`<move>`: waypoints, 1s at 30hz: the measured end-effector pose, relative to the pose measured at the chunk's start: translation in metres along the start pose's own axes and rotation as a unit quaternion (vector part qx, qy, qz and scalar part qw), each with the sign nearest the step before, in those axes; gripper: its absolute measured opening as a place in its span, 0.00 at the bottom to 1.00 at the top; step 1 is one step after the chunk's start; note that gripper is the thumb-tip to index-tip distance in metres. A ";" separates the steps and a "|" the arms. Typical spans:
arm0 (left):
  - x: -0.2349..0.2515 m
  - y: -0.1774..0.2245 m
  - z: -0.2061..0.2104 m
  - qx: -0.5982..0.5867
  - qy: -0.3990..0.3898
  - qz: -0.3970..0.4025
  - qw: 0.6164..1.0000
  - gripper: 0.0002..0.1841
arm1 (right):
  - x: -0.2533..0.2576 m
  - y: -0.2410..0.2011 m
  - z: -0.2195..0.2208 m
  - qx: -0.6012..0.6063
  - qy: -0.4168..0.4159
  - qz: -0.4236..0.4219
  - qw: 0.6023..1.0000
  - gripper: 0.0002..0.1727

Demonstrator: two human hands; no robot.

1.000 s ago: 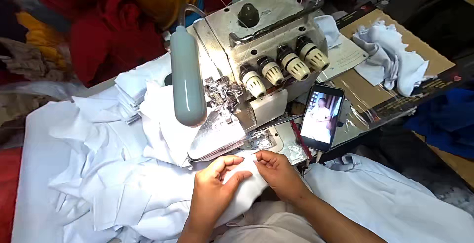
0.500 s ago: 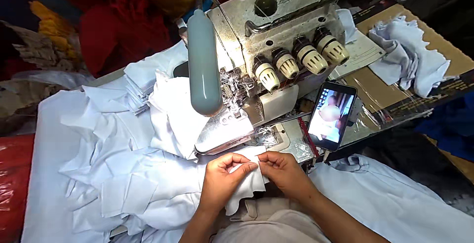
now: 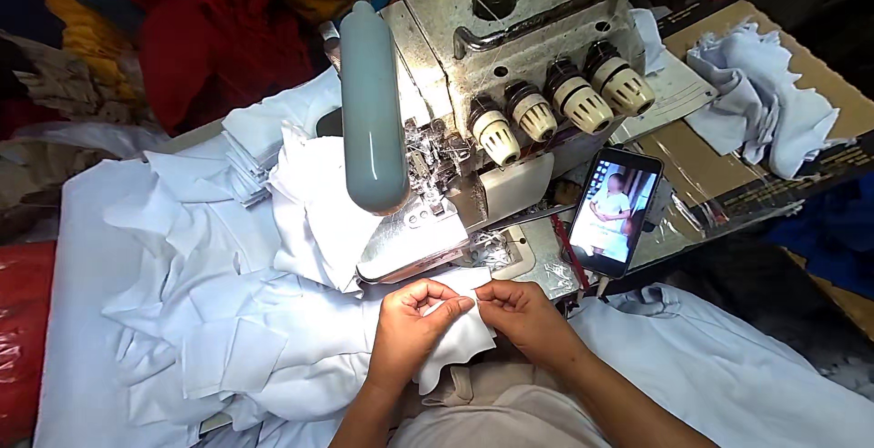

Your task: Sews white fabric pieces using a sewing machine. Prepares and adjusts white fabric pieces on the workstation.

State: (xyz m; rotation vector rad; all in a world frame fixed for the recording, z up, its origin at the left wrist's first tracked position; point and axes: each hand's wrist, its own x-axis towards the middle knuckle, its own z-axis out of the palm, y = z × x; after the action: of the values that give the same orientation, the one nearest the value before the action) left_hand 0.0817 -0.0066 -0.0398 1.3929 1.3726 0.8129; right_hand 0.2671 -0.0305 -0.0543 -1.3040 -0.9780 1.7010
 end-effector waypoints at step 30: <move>0.010 0.023 -0.042 0.404 0.062 0.394 0.823 0.30 | 0.036 -0.084 0.026 -0.016 0.149 -0.087 0.985 0.10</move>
State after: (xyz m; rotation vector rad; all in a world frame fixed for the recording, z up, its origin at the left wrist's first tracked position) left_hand 0.0515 0.0140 -0.0076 2.7309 1.2675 0.8650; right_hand 0.2449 0.0329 0.0123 -1.4022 -0.9154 1.3194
